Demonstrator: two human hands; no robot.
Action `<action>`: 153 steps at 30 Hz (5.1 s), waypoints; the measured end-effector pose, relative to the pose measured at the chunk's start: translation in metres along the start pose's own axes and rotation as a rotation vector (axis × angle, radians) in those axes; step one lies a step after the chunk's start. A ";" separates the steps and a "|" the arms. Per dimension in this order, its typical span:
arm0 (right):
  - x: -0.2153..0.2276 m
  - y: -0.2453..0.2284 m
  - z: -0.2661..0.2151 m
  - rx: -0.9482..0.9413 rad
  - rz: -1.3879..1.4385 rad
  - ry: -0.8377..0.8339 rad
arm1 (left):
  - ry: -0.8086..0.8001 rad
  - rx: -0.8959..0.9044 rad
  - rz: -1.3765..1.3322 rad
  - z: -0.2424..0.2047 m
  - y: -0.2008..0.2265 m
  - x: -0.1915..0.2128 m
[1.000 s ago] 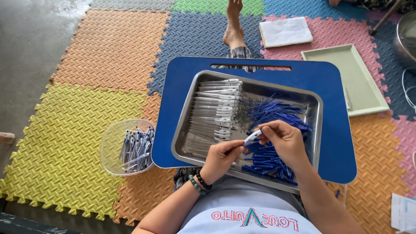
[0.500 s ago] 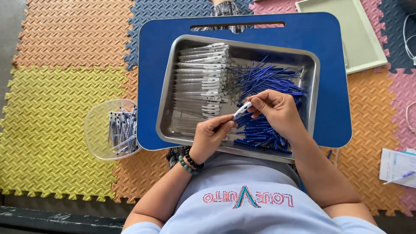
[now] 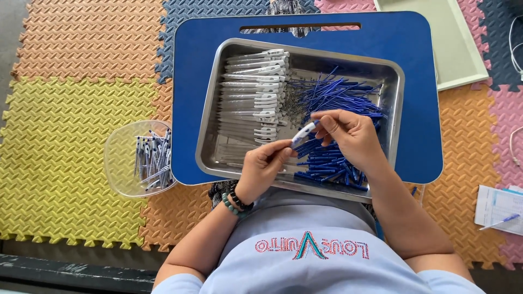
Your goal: Assembling pens by inserting blue ink refills into white pen barrels on a lap desk.
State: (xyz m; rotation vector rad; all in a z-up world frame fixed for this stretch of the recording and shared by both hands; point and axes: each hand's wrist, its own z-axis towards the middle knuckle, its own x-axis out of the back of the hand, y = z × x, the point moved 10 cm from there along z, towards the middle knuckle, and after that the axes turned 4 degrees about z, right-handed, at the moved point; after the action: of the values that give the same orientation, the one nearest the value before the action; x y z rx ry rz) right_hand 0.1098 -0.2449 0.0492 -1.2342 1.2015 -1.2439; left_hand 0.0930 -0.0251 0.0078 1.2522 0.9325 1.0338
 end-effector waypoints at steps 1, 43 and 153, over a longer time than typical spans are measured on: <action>0.001 -0.003 -0.001 0.002 -0.002 -0.001 | 0.002 -0.002 -0.001 0.000 0.003 0.010; -0.034 -0.036 0.000 0.548 -0.766 -0.121 | -0.390 0.001 1.175 0.002 -0.011 0.054; 0.011 -0.071 -0.044 0.612 -0.748 0.169 | -0.196 -0.224 0.049 0.009 0.018 -0.012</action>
State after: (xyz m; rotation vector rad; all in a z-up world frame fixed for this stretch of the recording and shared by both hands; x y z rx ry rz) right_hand 0.0657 -0.2523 0.1211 -1.1387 0.3682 -2.0992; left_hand 0.0963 -0.0390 0.0266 1.1684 0.6205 1.0042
